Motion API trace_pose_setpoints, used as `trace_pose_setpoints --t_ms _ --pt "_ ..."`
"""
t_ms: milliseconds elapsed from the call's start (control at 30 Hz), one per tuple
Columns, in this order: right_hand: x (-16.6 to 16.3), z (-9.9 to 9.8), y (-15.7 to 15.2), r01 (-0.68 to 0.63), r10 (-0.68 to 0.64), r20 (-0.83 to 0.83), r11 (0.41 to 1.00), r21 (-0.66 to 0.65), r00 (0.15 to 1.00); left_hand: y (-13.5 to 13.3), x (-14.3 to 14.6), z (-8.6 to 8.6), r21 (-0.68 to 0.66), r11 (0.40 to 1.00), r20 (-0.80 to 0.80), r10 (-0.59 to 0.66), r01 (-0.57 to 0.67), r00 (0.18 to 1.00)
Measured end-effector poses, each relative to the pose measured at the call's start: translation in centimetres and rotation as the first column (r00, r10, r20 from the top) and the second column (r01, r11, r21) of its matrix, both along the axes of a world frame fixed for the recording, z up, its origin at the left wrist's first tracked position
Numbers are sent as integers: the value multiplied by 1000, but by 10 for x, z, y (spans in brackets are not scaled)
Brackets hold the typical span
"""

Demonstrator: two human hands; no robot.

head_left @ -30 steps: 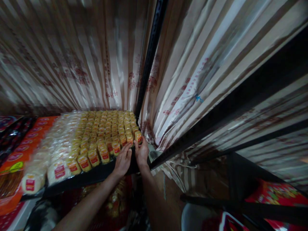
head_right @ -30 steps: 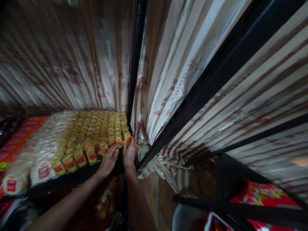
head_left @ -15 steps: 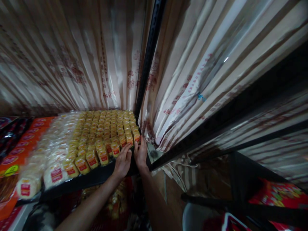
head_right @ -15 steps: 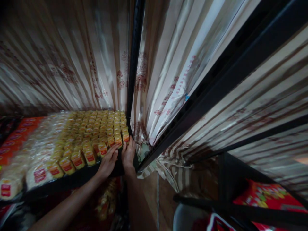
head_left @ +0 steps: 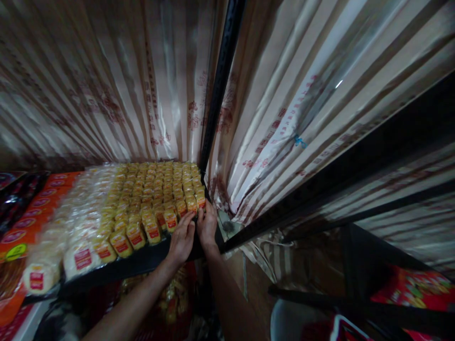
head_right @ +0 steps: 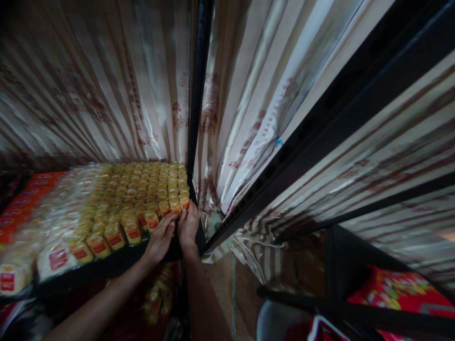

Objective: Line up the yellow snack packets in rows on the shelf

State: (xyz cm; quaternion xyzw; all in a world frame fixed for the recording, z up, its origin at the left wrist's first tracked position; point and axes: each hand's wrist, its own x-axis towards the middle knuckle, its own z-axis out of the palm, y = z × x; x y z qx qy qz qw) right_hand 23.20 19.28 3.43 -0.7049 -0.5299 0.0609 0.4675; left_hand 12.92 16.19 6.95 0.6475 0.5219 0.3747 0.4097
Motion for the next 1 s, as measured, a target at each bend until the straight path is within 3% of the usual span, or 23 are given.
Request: trace_pose_setpoints --t_ms 133,333,633,867,1000 --pt "1 -1 0 -44 44 -60 999 -1 997 0 0 -1 9 1000 15 4 -4 1000" --pt "3 -7 0 -3 3 -154 1000 2 988 -1 -1 -2 3 1000 40 -2 2 999" --pt "3 -7 -3 -7 8 -145 1000 12 989 -3 0 0 42 999 44 20 -22 999" --pt "3 3 -10 -4 5 -94 1000 12 996 -10 -1 -8 107 991 21 74 -76 997" --pt "-1 13 -28 -3 14 -186 998 58 982 -27 -7 -9 69 996 18 61 -62 998"
